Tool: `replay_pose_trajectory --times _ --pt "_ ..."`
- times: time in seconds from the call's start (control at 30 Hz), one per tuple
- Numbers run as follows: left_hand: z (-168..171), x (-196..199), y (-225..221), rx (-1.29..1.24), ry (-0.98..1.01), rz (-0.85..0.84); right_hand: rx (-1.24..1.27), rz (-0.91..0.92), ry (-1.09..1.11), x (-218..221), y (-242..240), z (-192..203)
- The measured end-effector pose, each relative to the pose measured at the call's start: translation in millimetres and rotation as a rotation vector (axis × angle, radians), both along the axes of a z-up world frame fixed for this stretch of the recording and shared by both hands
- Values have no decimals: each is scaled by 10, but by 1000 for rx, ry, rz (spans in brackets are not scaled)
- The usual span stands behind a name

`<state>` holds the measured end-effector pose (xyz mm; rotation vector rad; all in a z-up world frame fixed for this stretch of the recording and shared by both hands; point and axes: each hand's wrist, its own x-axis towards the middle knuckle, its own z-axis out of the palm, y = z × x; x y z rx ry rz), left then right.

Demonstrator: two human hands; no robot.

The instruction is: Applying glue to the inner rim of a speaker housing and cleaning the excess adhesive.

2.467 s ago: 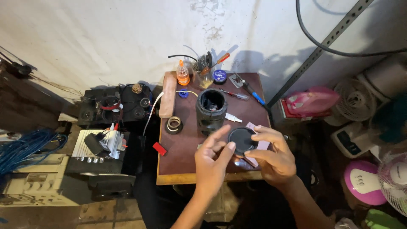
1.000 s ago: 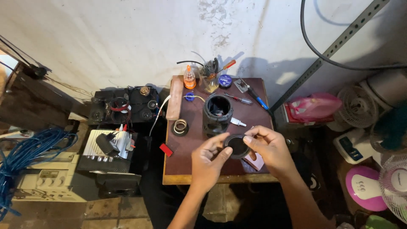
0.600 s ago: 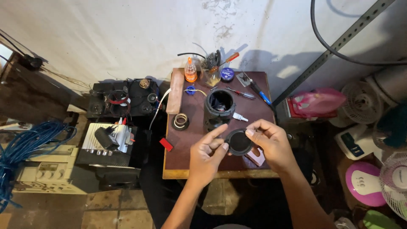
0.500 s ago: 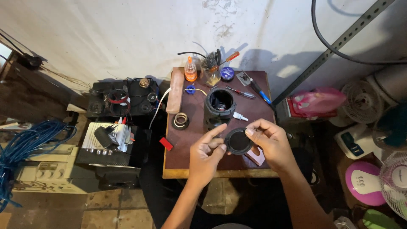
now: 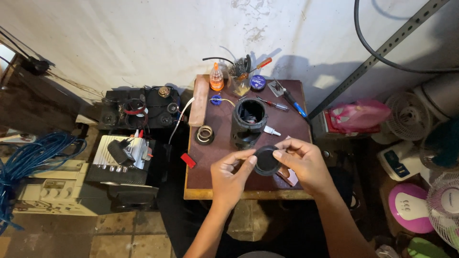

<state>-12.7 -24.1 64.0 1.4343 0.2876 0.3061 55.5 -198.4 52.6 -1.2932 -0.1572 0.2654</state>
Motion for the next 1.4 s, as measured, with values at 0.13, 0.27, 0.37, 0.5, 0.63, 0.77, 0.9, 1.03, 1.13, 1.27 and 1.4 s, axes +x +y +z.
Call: replay_pose_trajectory --times 0.13,0.27,0.37,0.5,0.63,0.77,0.9,1.03,1.13,1.27,1.4 --pt "45 -25 2 -125 -34 -123 -32 1 -6 45 -96 -200" --pt "-85 -4 -1 -137 10 -141 -46 -30 -31 77 -69 -133" --pt "-91 7 47 -99 -12 -115 -145 6 -2 157 -68 2" --pt "2 90 104 -68 -101 49 -132 -34 -65 404 -44 66" --pt "-107 304 241 73 -169 188 -221 -95 -103 602 230 560" --pt "-155 519 309 173 -227 267 -246 -50 -139 982 406 553" --pt "-128 625 322 153 -168 269 -281 22 -144 1264 499 393" --pt "-155 675 298 132 -129 255 -290 48 -117 1260 539 386" --pt "-198 704 294 118 -110 245 -300 48 -103 1279 529 356" --pt "-257 756 269 122 -131 258 -312 78 -77 1303 526 332" --pt "-201 762 258 121 -131 260 -321 85 -76 1281 533 379"
